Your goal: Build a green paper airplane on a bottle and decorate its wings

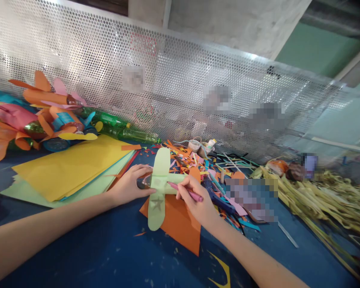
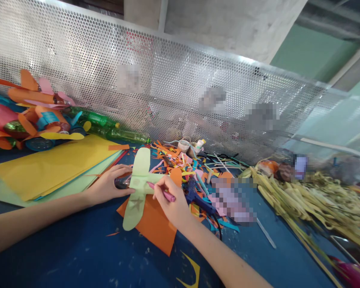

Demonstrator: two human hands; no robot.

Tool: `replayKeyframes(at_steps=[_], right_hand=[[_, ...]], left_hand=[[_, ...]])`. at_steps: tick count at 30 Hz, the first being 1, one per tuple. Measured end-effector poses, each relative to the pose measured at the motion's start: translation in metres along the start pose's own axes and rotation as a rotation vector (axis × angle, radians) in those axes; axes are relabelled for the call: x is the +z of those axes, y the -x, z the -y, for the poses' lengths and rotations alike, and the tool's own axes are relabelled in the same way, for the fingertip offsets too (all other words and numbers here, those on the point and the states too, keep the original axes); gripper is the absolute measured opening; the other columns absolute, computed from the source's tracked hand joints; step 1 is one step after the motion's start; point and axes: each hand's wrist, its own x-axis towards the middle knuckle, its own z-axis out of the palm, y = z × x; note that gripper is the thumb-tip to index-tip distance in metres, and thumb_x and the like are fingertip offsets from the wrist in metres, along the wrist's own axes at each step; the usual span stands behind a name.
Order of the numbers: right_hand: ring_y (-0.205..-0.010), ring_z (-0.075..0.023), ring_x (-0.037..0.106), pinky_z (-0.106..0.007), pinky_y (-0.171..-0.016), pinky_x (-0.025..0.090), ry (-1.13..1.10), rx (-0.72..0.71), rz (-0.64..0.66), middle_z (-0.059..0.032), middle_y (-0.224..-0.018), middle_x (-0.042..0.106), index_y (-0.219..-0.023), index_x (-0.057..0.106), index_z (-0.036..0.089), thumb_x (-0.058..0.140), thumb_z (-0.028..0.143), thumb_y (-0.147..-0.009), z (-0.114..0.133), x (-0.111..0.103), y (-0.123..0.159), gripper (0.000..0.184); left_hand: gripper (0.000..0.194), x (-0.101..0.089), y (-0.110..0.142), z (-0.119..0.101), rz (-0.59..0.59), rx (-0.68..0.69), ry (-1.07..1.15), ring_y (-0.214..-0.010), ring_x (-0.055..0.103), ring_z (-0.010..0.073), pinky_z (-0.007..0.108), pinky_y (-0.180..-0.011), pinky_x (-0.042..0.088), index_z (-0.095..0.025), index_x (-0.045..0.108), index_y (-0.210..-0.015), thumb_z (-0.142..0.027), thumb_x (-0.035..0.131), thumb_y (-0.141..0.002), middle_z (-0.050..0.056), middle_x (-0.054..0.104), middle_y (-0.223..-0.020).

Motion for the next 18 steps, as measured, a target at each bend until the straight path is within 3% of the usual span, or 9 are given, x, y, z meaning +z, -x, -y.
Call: replayKeyframes(at_steps=[18], right_hand=[[-0.067,-0.0137,0.058,-0.026,-0.066,0.044,-0.030,0.023,0.028,0.0007,-0.070,0.060,-0.081,0.046,0.022,0.044,0.033,-0.092,0.0002,-0.0001,-0.0005,0.016]], left_hand=[[0.048,-0.0001,0.0004,0.0003,-0.007,0.010,-0.005,-0.111,0.053,0.0267,0.041,-0.096,0.043,-0.020,0.057,-0.107,-0.044,0.071,-0.068,0.010,0.058,-0.116]])
